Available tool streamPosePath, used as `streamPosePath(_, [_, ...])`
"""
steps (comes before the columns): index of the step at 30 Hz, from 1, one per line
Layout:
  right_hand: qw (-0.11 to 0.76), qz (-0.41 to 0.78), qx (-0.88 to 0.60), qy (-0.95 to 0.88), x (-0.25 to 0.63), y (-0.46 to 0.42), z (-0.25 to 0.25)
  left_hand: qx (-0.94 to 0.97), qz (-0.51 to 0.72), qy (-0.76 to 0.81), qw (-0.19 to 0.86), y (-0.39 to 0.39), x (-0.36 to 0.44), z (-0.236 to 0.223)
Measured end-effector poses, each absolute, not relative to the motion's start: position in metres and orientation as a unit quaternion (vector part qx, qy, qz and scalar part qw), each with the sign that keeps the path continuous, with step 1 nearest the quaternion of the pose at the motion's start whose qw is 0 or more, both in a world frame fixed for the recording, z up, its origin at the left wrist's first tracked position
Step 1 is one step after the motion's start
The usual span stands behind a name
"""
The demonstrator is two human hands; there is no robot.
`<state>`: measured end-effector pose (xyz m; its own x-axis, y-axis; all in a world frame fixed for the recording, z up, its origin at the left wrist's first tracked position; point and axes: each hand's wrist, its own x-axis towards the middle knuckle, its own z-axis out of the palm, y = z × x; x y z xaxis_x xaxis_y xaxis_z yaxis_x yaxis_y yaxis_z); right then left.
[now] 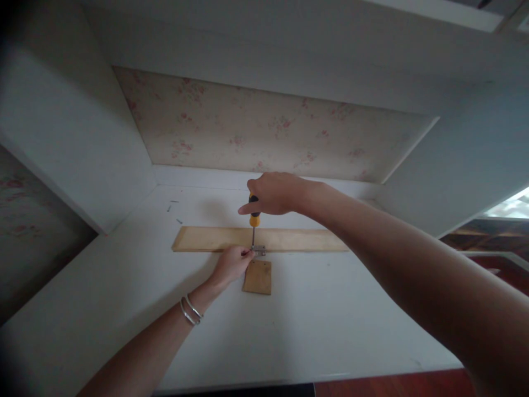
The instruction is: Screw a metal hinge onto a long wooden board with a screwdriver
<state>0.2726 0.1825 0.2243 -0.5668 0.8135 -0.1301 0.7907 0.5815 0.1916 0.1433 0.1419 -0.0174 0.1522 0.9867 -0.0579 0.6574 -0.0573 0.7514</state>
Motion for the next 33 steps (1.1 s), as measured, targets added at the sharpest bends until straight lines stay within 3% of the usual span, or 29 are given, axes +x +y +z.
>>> streamPosePath(4, [0.048,-0.044,0.385,0.921,0.276,0.184,0.219,0.684,0.252,0.6,0.329,0.142,0.143,-0.019])
streamPosePath(6, [0.062,-0.064,0.373,0.924,0.275,0.183,0.22,0.685,0.251,0.6,0.328,0.142,0.143,-0.019])
streamPosePath(12, [0.101,0.001,0.423,0.9,0.269,0.181,0.226,0.686,0.252,0.599,0.328,0.141,0.143,-0.018])
streamPosePath(17, [0.125,-0.055,0.404,0.905,0.27,0.18,0.228,0.684,0.234,0.608,0.329,0.141,0.143,-0.016])
streamPosePath(22, [0.119,0.093,0.479,0.865,0.271,0.178,0.228,0.685,0.241,0.603,0.331,0.14,0.143,-0.015])
streamPosePath(26, [0.122,-0.029,0.427,0.895,0.272,0.179,0.228,0.682,0.242,0.605,0.331,0.14,0.143,-0.015])
streamPosePath(31, [0.144,0.081,0.481,0.861,0.268,0.176,0.231,0.688,0.237,0.606,0.323,0.14,0.143,-0.011])
streamPosePath(33, [0.127,0.049,0.452,0.882,0.267,0.175,0.231,0.687,0.24,0.602,0.327,0.14,0.142,-0.011])
